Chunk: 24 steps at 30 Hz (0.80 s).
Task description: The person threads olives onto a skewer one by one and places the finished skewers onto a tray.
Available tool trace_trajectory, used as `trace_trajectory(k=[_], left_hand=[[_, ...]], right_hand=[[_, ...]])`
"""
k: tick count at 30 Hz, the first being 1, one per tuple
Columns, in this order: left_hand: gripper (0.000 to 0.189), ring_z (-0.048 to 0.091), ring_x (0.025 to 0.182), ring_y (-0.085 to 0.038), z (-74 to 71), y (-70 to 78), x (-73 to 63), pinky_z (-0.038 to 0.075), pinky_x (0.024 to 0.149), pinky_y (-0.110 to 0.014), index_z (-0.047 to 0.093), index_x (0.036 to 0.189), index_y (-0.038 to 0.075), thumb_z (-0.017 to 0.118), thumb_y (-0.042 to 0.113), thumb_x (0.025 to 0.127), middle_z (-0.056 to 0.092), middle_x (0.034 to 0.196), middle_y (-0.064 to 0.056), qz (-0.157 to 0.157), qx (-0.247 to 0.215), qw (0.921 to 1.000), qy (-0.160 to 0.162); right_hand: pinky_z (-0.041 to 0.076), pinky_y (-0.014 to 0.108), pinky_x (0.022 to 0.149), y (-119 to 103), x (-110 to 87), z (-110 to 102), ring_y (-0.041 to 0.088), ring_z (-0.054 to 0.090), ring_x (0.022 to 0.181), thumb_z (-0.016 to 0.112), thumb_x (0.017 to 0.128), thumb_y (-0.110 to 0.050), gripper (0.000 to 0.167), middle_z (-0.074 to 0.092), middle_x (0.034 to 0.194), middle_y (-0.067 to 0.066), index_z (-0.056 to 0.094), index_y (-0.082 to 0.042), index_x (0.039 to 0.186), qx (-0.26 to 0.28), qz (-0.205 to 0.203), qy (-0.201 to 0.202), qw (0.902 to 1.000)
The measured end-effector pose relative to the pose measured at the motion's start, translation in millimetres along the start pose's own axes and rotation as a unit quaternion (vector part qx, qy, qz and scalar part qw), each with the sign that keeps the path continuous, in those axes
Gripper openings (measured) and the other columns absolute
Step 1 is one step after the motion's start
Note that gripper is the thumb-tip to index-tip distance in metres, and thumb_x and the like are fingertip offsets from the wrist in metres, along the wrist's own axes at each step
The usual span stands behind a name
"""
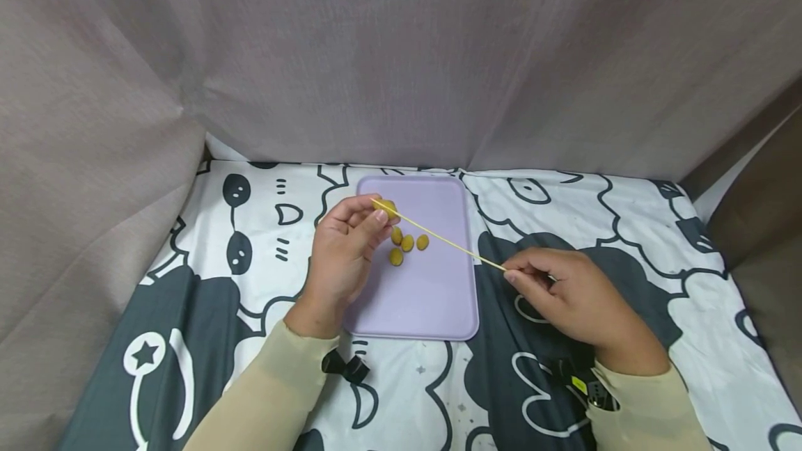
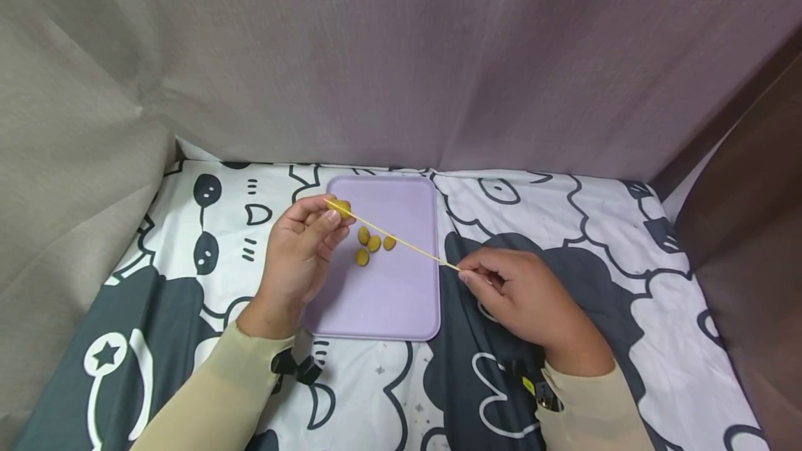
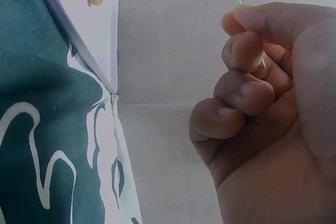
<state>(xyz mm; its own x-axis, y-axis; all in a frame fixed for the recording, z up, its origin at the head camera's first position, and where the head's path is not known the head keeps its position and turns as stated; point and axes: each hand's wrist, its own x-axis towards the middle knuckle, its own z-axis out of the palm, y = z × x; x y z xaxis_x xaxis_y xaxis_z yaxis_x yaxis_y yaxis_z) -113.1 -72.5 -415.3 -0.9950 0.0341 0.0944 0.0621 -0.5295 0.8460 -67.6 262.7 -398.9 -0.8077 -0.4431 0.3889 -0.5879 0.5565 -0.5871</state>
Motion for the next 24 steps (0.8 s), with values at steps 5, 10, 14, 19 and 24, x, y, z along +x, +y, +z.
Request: trace_trajectory(k=[5, 10, 14, 19, 24], left_hand=[[0.027, 0.081, 0.1, -0.015, 1.7, -0.5, -1.5, 0.069, 0.091, -0.025, 0.075, 0.115, 0.014, 0.065, -0.009, 0.106, 0.081, 0.112, -0.002, -0.002, 0.006, 1.0, -0.002], [0.03, 0.081, 0.099, -0.015, 4.4, -1.0, -2.7, 0.069, 0.091, -0.025, 0.074, 0.111, 0.016, 0.064, -0.012, 0.105, 0.081, 0.111, -0.002, -0.005, 0.001, 1.0, -0.003], [0.028, 0.081, 0.099, -0.015, 5.0, -2.4, -3.0, 0.069, 0.089, -0.024, 0.073, 0.109, 0.015, 0.064, -0.011, 0.104, 0.081, 0.111, -0.002, -0.005, 0.0, 1.0, -0.008], [0.025, 0.081, 0.099, -0.015, 4.5, -5.2, -3.0, 0.068, 0.087, -0.023, 0.072, 0.109, 0.014, 0.065, -0.01, 0.104, 0.08, 0.112, -0.002, 0.001, 0.001, 0.9998, -0.019], [0.023, 0.081, 0.099, -0.014, 5.9, -6.2, -4.0, 0.068, 0.087, -0.022, 0.071, 0.108, 0.013, 0.065, -0.009, 0.104, 0.079, 0.114, -0.001, -0.002, 0.008, 0.9998, -0.02]], right_hand=[[0.043, 0.011, 0.061, -0.8, 0.0, 0.4, -0.002, 0.05, 0.068, 0.085, 0.092, 0.006, 0.035, 0.061, 0.082, -0.017, 0.08, -0.026, 0.107, -0.002, -0.002, 0.0, 1.0], [0.042, 0.011, 0.061, -1.6, 0.0, 0.7, -0.002, 0.05, 0.068, 0.085, 0.093, 0.005, 0.034, 0.06, 0.082, -0.017, 0.08, -0.026, 0.107, -0.006, -0.001, -0.001, 1.0], [0.043, 0.011, 0.061, -2.7, 0.4, 0.8, -0.002, 0.05, 0.068, 0.085, 0.093, 0.005, 0.034, 0.06, 0.082, -0.017, 0.08, -0.025, 0.107, -0.006, -0.001, -0.002, 1.0], [0.043, 0.011, 0.061, -3.8, 1.0, 1.1, -0.002, 0.051, 0.069, 0.084, 0.093, 0.006, 0.034, 0.062, 0.083, -0.017, 0.08, -0.024, 0.107, -0.005, -0.005, -0.001, 1.0], [0.043, 0.011, 0.061, -4.7, 1.4, 1.6, -0.002, 0.051, 0.069, 0.084, 0.093, 0.005, 0.034, 0.062, 0.083, -0.017, 0.08, -0.025, 0.108, -0.008, -0.006, -0.002, 0.9999]])
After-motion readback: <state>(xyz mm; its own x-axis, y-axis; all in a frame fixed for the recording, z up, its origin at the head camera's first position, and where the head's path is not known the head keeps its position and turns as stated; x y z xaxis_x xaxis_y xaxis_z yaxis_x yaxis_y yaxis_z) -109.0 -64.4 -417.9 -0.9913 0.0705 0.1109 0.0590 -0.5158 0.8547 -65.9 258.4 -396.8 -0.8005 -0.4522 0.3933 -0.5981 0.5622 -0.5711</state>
